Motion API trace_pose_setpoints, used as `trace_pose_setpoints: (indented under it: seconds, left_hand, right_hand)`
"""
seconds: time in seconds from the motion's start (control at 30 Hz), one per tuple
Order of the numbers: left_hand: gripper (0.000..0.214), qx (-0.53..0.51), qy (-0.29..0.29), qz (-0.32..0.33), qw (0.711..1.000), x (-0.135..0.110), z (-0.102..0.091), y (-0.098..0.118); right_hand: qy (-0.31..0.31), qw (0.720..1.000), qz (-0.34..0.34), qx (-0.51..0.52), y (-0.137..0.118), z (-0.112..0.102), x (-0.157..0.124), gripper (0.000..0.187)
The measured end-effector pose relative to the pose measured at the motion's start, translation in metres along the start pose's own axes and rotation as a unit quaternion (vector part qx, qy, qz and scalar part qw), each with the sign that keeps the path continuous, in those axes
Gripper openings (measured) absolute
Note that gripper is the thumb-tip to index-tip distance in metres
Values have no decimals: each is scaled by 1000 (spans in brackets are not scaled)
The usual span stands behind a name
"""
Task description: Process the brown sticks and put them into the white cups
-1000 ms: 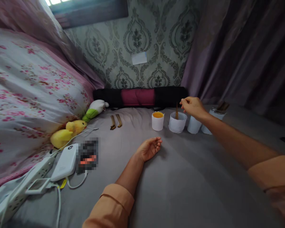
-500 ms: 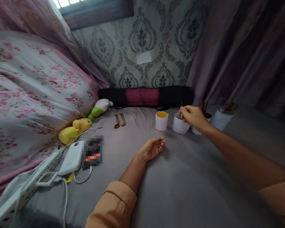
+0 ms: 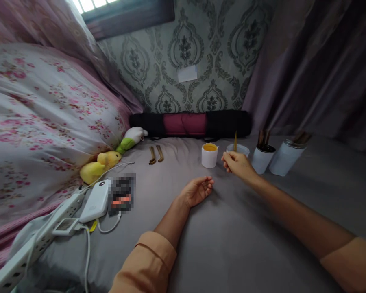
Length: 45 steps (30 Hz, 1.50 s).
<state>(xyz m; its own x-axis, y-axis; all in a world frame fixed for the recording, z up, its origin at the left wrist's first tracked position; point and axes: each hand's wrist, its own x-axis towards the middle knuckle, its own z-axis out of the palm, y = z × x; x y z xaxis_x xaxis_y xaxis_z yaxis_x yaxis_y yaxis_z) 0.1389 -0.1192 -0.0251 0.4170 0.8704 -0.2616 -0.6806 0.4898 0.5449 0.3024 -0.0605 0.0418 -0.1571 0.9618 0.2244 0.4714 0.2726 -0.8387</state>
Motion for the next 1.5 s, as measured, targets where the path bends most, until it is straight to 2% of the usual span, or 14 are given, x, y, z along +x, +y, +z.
trace_pose_setpoints:
  seconds: [0.27, 0.57, 0.87, 1.1, 1.2, 1.3, 1.5]
  left_hand:
    - [10, 1, 23, -7, 1000, -2, 4, 1]
    - [10, 12, 7, 12, 1000, -2, 3, 0]
    - [9, 30, 9, 25, 999, -2, 4, 0]
    - [9, 33, 26, 24, 999, -2, 7, 3]
    - [7, 51, 77, 41, 995, 3, 6, 12]
    - [9, 76, 195, 56, 976, 11, 3, 31]
    - [16, 102, 305, 84, 943, 25, -7, 73]
  right_hand:
    - [-5, 1000, 5, 15, 17, 20, -7, 36]
    - [-27, 997, 23, 63, 41, 41, -23, 36]
    - [-22, 998, 12, 65, 47, 43, -29, 34]
    - [-12, 999, -30, 22, 50, 45, -32, 36]
    - [-13, 999, -43, 4, 51, 45, -32, 37]
    - [-17, 999, -42, -1, 52, 45, -32, 37]
    - [-31, 999, -37, 11, 52, 45, -32, 36]
